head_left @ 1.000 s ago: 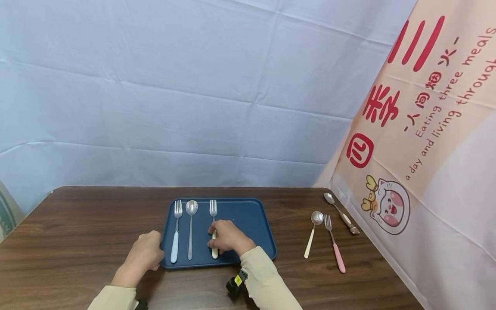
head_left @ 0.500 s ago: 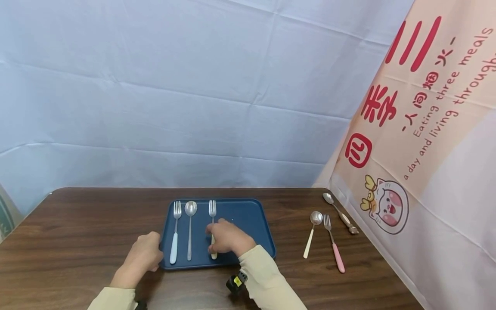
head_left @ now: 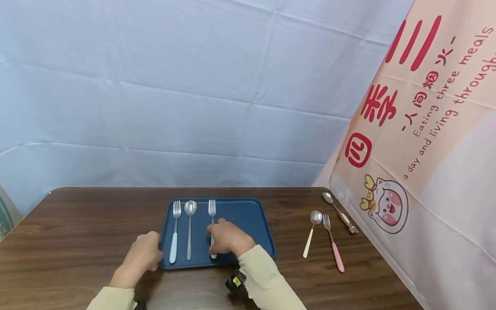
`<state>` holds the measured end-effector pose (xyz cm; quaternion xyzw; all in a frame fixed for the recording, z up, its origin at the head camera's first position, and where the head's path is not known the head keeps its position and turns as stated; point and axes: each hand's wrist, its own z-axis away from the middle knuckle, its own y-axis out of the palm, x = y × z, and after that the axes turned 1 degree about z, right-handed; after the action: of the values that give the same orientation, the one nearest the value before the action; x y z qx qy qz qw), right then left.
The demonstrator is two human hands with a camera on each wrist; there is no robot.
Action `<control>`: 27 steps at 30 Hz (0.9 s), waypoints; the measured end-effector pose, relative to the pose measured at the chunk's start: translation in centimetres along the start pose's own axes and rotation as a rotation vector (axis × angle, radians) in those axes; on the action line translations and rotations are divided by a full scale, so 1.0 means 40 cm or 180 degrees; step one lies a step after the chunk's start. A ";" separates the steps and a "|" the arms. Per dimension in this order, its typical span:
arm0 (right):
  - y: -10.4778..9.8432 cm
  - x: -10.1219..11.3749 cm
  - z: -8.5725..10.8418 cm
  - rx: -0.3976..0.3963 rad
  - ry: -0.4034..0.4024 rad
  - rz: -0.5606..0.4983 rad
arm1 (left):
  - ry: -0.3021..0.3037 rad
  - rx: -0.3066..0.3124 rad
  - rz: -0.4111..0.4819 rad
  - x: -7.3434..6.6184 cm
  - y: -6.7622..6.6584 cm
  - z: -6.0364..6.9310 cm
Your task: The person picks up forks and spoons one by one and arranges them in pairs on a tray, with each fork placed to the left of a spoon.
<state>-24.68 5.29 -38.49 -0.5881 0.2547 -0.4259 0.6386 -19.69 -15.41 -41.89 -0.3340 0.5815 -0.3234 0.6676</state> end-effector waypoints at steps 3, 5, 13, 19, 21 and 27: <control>0.001 0.000 -0.001 0.0004 -0.0004 -0.0003 | -0.0002 0.0004 -0.0007 0.000 0.000 -0.001; 0.002 -0.002 -0.001 -0.0004 -0.0018 -0.0002 | 0.0001 0.0004 -0.0009 0.000 -0.001 -0.001; 0.003 -0.029 0.009 0.0016 -0.0044 -0.0036 | 0.0001 0.0005 -0.0015 0.002 0.001 -0.001; -0.005 -0.060 0.024 0.0045 0.0081 0.0021 | -0.0023 0.0022 -0.0032 0.002 0.001 -0.003; -0.008 -0.071 0.032 0.0048 0.0148 0.0022 | -0.0022 0.0018 -0.0049 0.001 0.001 -0.003; -0.014 -0.099 0.054 0.0006 0.0221 0.0012 | -0.0033 0.0009 -0.0079 -0.001 0.000 -0.003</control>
<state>-25.06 9.81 -38.28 -0.5719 0.2774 -0.4452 0.6307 -19.81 -15.38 -41.88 -0.3420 0.5734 -0.3307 0.6670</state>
